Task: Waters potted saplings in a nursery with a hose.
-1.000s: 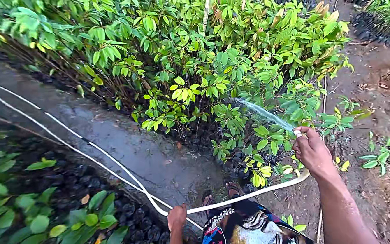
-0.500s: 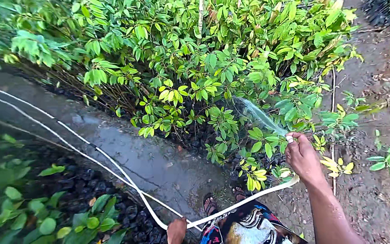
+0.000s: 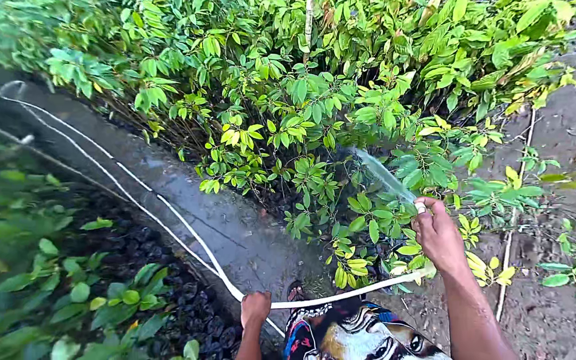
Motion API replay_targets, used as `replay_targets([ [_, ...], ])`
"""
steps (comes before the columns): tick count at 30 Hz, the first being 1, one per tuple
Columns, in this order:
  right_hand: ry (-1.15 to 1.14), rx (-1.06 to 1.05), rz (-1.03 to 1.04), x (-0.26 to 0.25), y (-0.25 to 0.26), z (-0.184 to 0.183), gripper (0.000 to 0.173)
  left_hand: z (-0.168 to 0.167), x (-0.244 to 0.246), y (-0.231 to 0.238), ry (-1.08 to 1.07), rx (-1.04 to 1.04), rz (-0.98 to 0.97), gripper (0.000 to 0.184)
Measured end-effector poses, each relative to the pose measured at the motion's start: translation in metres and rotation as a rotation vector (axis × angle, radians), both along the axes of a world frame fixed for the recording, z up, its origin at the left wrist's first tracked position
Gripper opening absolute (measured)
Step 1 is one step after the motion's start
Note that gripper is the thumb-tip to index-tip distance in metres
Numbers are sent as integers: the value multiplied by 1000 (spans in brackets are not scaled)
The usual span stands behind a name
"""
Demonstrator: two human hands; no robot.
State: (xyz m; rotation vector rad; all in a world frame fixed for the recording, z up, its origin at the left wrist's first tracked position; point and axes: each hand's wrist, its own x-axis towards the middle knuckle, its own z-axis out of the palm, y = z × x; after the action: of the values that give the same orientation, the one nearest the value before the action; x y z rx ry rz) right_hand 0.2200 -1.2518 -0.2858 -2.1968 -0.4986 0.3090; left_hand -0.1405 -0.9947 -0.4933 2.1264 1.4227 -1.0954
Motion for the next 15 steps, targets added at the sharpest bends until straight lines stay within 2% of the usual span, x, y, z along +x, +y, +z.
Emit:
replay_targets([
  [6, 22, 5, 61, 32, -29, 5, 35, -10, 8, -52, -69, 1, 134, 63],
  [15, 15, 2, 184, 46, -46, 8, 35, -6, 6, -113, -113, -4, 308, 62],
])
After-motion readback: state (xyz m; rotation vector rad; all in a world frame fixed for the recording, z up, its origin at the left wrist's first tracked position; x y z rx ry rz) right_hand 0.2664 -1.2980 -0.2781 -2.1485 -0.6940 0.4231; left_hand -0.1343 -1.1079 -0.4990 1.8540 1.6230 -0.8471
